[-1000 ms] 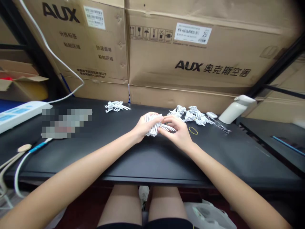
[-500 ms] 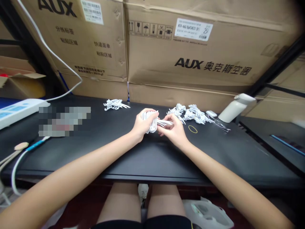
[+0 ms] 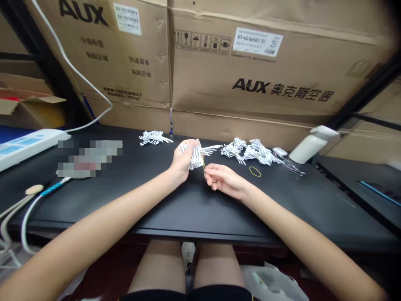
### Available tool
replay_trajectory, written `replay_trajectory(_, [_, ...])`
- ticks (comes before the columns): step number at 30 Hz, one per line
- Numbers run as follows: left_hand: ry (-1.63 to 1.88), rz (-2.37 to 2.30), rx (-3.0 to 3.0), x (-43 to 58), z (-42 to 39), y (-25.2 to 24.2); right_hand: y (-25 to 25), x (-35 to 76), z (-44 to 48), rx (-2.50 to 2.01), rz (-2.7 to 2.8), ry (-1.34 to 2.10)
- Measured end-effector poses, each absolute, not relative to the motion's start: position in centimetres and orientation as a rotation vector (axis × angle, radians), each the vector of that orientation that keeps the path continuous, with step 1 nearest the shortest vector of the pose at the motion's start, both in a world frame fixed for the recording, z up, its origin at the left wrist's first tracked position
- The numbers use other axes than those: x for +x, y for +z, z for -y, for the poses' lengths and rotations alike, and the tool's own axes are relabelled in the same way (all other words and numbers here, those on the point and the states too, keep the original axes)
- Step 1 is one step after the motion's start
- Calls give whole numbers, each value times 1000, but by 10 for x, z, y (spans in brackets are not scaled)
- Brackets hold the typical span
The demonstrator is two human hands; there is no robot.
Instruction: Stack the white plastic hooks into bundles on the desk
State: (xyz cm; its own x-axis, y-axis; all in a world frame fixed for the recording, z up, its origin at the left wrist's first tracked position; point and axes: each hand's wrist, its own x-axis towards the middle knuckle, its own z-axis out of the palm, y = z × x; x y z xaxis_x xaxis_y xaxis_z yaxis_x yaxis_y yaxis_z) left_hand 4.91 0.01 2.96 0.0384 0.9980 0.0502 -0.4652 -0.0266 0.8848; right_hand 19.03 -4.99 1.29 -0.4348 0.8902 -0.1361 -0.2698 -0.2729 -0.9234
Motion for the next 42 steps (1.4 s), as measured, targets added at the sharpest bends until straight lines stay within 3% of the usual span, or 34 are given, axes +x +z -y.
replay_trajectory(6, [1138, -702, 824, 48, 8, 38, 14, 190, 48, -870, 1038, 1700])
replay_trajectory(18, [1114, -689, 774, 48, 12, 41, 8, 184, 56, -930, 1389, 1053])
replay_trajectory(35, [1112, -646, 809, 48, 10, 39, 7, 184, 52, -953, 1176, 1153])
replay_trajectory(42, [1130, -686, 867, 49, 10, 37, 6, 188, 55, -1089, 1397, 950])
